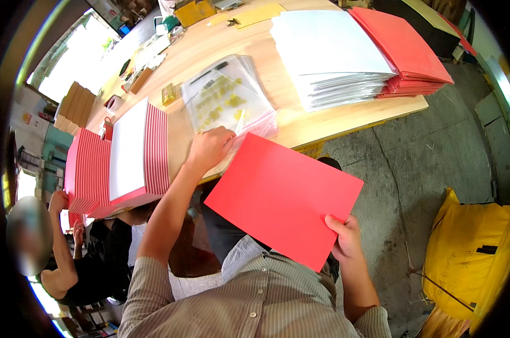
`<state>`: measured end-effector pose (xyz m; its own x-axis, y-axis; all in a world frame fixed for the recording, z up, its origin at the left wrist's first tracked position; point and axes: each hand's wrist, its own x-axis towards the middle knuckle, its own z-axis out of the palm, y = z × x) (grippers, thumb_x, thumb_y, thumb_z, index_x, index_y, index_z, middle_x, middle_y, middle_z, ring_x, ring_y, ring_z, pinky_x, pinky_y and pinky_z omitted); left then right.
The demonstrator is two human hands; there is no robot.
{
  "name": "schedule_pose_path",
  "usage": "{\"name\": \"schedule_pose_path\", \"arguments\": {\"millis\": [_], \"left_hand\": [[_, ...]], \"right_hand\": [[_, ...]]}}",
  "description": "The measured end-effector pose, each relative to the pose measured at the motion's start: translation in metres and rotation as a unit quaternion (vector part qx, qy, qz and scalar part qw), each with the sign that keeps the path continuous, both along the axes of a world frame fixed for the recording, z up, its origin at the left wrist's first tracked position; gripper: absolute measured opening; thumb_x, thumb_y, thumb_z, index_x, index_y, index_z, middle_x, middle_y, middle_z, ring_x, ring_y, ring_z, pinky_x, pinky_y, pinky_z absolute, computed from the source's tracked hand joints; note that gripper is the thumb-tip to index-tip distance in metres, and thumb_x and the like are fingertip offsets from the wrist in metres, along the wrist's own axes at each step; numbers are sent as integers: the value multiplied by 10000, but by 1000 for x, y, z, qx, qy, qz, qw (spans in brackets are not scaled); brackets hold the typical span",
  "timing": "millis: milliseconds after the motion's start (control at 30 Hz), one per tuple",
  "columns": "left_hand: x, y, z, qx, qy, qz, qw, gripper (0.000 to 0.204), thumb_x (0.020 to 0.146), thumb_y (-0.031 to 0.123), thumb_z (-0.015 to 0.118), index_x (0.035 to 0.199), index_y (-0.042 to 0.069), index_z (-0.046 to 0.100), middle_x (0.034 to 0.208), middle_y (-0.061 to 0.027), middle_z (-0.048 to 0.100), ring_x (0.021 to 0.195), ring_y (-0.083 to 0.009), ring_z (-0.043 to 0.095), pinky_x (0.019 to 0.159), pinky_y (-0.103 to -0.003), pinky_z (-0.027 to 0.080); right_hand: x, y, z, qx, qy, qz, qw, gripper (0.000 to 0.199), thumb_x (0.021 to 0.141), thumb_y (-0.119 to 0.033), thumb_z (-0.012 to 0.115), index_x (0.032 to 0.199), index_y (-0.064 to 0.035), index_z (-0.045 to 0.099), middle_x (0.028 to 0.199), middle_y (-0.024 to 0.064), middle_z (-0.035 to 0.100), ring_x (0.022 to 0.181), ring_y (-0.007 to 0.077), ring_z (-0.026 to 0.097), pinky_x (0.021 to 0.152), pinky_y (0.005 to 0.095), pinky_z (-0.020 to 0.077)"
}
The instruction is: The person sits at a table and repeatedly inserts white and red sheets of paper into clear plastic sleeves. They handle the items one at a time, sliding the paper into the sleeve and stacking the finished units on the table.
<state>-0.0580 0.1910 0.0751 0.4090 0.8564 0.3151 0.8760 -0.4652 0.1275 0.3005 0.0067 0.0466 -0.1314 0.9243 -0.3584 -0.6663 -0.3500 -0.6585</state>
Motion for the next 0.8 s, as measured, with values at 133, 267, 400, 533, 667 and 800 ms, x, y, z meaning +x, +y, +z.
{"name": "schedule_pose_path", "arguments": {"millis": [133, 267, 400, 533, 667, 800], "left_hand": [[4, -14, 5, -18, -4, -18, 1000, 94, 884, 166, 681, 918, 95, 732, 864, -59, 693, 762, -287, 682, 656, -397, 555], [4, -24, 8, -38, -10, -23, 999, 100, 884, 138, 678, 952, 82, 725, 894, -73, 691, 782, -304, 680, 669, -400, 559], [4, -32, 8, -50, -69, -21, 996, 124, 877, 85, 661, 985, 71, 720, 931, -87, 690, 819, -317, 681, 699, -403, 567], [10, -38, 0, -34, -62, -11, 997, 165, 858, 44, 640, 1005, 66, 711, 958, -101, 685, 834, -317, 678, 705, -407, 569], [10, -41, -6, 4, -46, -37, 998, 225, 823, 35, 635, 1039, 65, 693, 913, -118, 660, 860, -305, 668, 738, -414, 564], [4, -47, -2, -1, -11, 10, 1000, 204, 835, 61, 652, 1033, 84, 698, 905, -94, 639, 846, -294, 669, 737, -403, 568]], "right_hand": [[4, 6, -9, 24, 17, 6, 1000, 210, 936, -57, 656, 1114, 53, 656, 1090, 139, 706, 952, 223, 706, 826, 365, 579], [-3, 9, 2, 24, -5, -31, 999, 208, 942, -56, 650, 1121, 49, 654, 1096, 138, 704, 946, 218, 705, 838, 358, 574], [-10, 6, 1, 33, -35, -55, 997, 212, 944, -64, 646, 1131, 35, 644, 1095, 124, 702, 940, 209, 702, 826, 352, 574], [-10, 4, -18, 30, -50, -52, 997, 217, 946, -56, 637, 1145, 30, 635, 1098, 117, 700, 948, 206, 699, 824, 351, 575], [-22, 5, -8, 20, -39, -90, 995, 201, 944, -53, 651, 1125, 32, 650, 1116, 106, 698, 972, 201, 689, 858, 346, 560], [-22, 2, -8, 23, -19, -86, 996, 204, 937, -48, 656, 1125, 29, 651, 1118, 107, 697, 991, 205, 685, 877, 351, 554]]}}
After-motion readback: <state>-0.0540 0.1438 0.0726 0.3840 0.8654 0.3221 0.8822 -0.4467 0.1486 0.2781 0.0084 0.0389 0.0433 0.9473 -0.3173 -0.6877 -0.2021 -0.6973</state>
